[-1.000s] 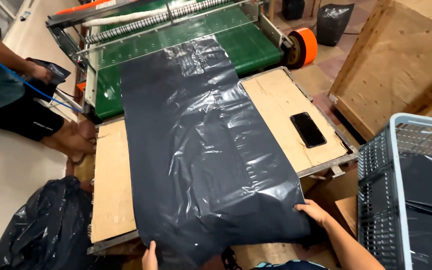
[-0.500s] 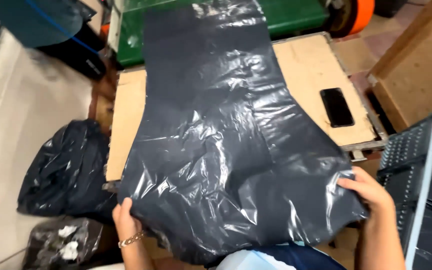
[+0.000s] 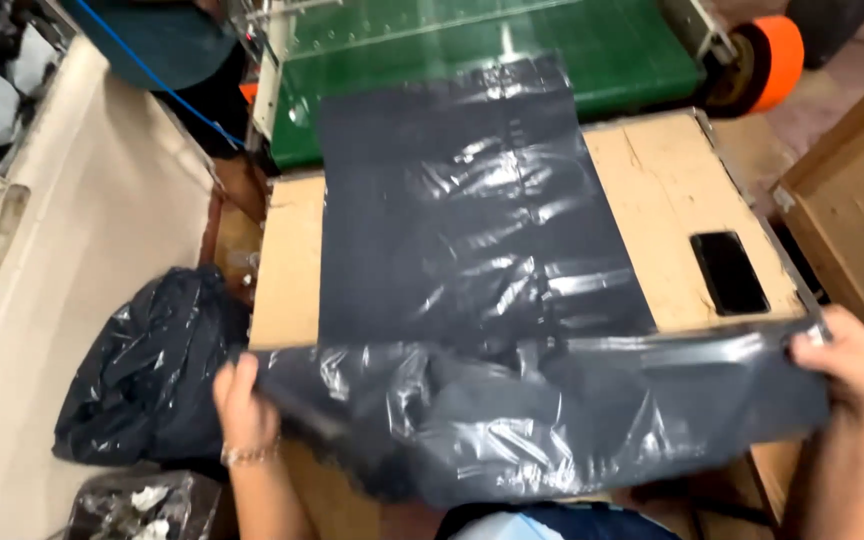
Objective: Folding plastic bags and placing them into a storage basket as they come off the production line
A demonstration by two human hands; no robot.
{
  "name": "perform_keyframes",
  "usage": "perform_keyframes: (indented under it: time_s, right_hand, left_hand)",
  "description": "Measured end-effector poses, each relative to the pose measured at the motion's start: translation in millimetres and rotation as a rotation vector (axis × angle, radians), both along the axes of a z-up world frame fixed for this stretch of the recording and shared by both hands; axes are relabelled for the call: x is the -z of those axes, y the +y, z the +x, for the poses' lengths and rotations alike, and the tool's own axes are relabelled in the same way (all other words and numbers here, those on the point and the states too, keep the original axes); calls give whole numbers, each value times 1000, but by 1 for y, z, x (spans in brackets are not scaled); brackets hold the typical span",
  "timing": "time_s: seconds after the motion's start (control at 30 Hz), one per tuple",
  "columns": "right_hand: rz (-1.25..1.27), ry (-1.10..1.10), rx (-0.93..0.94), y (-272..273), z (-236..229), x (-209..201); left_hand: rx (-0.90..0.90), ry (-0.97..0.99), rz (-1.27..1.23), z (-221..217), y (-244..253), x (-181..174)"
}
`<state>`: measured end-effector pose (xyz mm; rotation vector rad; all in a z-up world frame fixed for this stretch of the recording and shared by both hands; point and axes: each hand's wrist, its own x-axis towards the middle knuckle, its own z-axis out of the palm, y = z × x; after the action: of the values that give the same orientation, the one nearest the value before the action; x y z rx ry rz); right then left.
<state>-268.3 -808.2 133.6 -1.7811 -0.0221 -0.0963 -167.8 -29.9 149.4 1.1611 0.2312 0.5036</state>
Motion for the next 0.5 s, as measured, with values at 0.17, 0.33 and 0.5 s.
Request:
perform_keyframes:
  time_s: [0.17, 0.33, 0.5]
  right_hand:
    - [593, -135, 351, 73, 213, -78]
    - [-33, 89, 422, 56, 283, 18]
    - [-372, 606, 446, 61, 214, 142]
  left_hand:
    - [84, 288, 64, 229, -36, -41]
    - [379, 825, 977, 273, -22, 5]
    - [467, 970, 1216, 184, 2, 102]
